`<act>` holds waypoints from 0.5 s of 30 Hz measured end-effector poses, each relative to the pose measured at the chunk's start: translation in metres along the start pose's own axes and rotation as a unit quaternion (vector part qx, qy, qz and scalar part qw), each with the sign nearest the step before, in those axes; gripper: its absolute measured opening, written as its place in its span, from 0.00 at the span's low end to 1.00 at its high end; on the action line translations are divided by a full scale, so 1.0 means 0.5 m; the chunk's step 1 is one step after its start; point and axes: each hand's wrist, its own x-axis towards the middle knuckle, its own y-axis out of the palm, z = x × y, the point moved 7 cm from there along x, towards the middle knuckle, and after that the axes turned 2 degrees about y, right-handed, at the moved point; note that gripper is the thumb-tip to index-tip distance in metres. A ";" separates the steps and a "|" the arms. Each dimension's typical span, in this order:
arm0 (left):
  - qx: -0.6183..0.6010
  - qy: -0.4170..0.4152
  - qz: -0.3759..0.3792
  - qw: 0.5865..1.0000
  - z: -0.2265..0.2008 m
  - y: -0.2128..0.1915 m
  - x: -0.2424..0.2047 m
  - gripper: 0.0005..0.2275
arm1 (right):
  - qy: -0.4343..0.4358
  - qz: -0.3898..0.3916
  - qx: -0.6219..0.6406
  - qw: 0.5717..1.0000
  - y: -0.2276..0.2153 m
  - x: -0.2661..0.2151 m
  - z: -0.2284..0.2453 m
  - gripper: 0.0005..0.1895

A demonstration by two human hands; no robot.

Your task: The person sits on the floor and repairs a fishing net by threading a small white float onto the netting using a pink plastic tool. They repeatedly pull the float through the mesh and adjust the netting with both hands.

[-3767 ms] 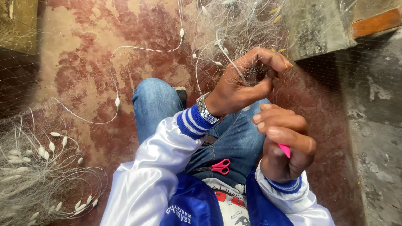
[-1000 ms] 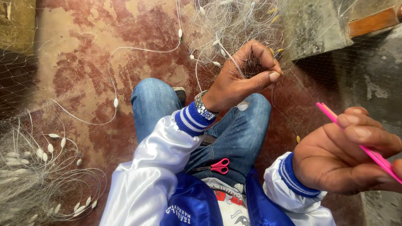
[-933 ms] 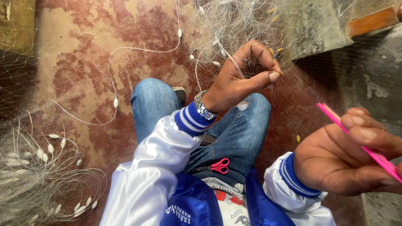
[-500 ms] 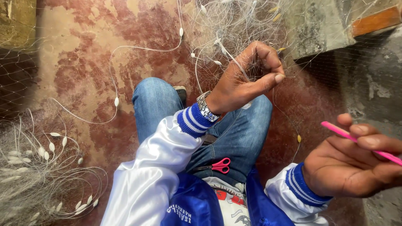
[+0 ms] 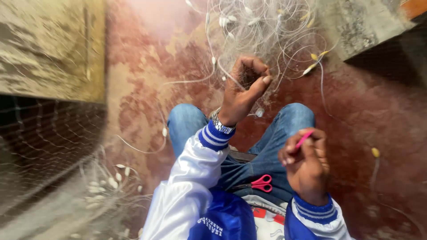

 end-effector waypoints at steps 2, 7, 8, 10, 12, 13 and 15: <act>0.015 0.000 0.012 1.000 -0.013 0.008 -0.014 0.06 | 0.048 0.006 0.036 0.998 -0.005 -0.016 -0.027 0.07; 0.042 0.022 0.027 0.999 -0.066 0.024 -0.040 0.06 | 0.182 0.097 0.115 0.972 0.012 -0.060 -0.078 0.15; 0.051 0.022 0.003 0.998 -0.071 0.016 -0.047 0.07 | 0.231 0.127 0.116 0.958 0.025 -0.071 -0.087 0.16; 0.067 0.025 -0.017 0.997 -0.087 0.011 -0.061 0.08 | 0.276 0.162 0.121 0.940 0.047 -0.092 -0.085 0.17; 0.021 0.044 -0.017 0.999 -0.111 0.013 -0.074 0.11 | 0.393 0.236 0.153 0.875 0.089 -0.136 -0.088 0.16; 0.026 0.046 -0.014 0.999 -0.123 0.016 -0.077 0.11 | 0.391 0.241 0.155 0.875 0.095 -0.144 -0.089 0.16; 0.081 0.077 -0.014 0.994 -0.151 0.026 -0.084 0.11 | 0.432 0.300 0.184 0.831 0.116 -0.178 -0.086 0.15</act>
